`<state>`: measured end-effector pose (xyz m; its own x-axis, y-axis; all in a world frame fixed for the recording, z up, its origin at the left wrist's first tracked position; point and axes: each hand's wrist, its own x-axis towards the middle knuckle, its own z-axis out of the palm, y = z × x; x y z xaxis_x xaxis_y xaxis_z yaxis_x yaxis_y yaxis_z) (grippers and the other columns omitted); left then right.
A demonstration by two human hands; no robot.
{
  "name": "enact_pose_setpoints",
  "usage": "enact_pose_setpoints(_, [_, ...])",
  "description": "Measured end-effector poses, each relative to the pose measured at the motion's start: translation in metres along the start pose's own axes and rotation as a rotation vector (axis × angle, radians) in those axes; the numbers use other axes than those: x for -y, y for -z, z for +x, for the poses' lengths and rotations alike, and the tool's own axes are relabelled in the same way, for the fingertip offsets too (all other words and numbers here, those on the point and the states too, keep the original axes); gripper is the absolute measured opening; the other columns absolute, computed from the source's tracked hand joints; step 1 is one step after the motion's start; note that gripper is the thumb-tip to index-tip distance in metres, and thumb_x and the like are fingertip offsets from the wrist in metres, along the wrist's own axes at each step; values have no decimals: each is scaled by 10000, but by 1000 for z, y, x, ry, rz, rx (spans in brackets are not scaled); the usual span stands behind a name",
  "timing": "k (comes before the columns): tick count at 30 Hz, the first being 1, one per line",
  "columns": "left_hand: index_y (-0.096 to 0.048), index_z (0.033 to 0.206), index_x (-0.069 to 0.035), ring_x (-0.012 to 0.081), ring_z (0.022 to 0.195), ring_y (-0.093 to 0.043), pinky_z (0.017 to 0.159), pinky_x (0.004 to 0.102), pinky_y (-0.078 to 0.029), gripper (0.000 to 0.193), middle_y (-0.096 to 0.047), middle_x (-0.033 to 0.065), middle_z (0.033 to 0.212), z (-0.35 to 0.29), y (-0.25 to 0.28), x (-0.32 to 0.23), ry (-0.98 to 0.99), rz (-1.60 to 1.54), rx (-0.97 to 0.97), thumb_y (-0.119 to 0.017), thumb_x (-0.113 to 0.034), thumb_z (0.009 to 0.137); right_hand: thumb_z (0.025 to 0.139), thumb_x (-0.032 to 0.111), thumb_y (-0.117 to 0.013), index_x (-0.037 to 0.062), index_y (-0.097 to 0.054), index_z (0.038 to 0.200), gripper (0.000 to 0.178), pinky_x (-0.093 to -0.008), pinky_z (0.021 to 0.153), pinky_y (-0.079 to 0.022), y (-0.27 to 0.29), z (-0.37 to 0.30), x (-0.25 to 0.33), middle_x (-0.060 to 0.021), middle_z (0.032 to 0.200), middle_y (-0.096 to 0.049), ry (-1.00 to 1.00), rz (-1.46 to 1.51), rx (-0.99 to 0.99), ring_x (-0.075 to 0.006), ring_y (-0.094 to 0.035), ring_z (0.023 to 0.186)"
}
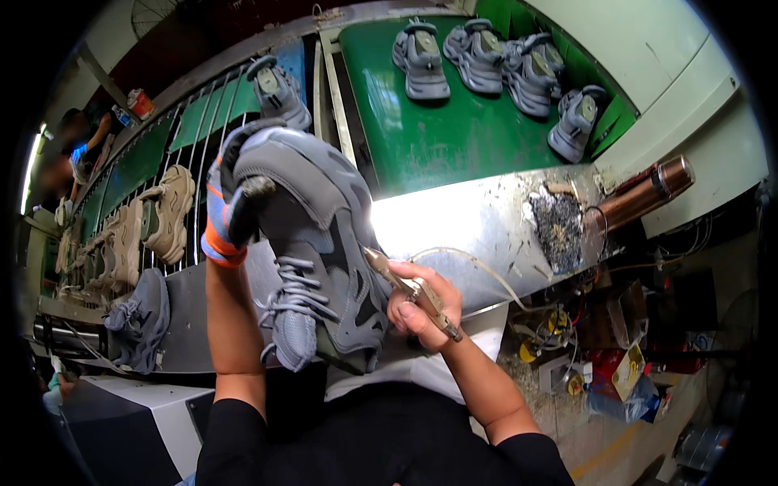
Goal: The person applies adhesive to the edges and soles of shoes using a handheld dispenser and then places each shoe onto a conveyor belt.
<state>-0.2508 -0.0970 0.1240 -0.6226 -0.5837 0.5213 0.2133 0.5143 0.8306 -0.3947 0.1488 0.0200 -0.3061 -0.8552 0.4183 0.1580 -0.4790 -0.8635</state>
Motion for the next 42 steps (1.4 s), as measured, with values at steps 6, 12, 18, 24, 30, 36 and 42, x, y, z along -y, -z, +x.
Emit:
enact_pose_setpoints(6, [-499,1305,19,220,1091,-595,965,341,-457,738,-605,124,1199,-2,4,7,93,-80,14,-677,-412,733,837,49,-576,-15,-518,1310,481,-218,565,-429,-4,-28,-3,-12,649,-579,-131,7,-59,-70,-525,565])
enact_pose_setpoints(12, [-500,1301,14,223,1082,-598,951,342,-462,691,-604,123,1197,-20,7,15,76,-64,-37,-650,-398,768,833,63,-584,-12,-526,1300,477,-220,572,-434,-5,-54,-14,-20,664,-584,-213,118,-127,-72,-529,577])
enact_pose_setpoints(18, [-501,1298,10,227,1073,-600,938,344,-467,644,-603,122,1194,-56,10,18,82,2,-143,-624,-384,803,827,72,-587,-9,-528,1300,483,-235,600,-444,-9,-74,-16,-26,689,-591,-218,76,-164,-83,-538,597])
enact_pose_setpoints(24, [-502,1295,5,231,1064,-602,924,346,-472,598,-602,121,1192,-120,30,21,153,121,-324,-597,-370,839,851,97,-578,-7,-516,1310,475,-233,586,-435,-9,-84,-17,-23,682,-576,-288,144,-156,-79,-531,591])
enact_pose_setpoints(30, [-504,1291,1,234,1056,-604,911,347,-477,553,-600,120,1190,-175,72,35,303,381,-393,-571,-356,874,889,111,-540,-4,-491,1329,457,-217,539,-405,-10,-74,-20,-10,675,-549,-322,320,-177,-55,-496,573])
enact_pose_setpoints(36, [-516,1269,-5,235,1043,-602,898,352,-475,444,-601,114,1176,-242,94,21,453,950,-102,-477,-325,963,886,97,-546,21,-492,1334,458,-219,542,-402,-20,-57,-33,-13,756,-562,-378,387,-186,-50,-487,583])
enact_pose_setpoints(42, [-552,1162,-82,181,877,-600,812,322,-482,408,-631,56,995,-324,74,-25,881,5,-438,-421,-440,1018,863,110,-594,26,-500,1321,475,-212,525,-360,-31,-47,-45,14,650,-538,-292,62,-192,-40,-460,545])
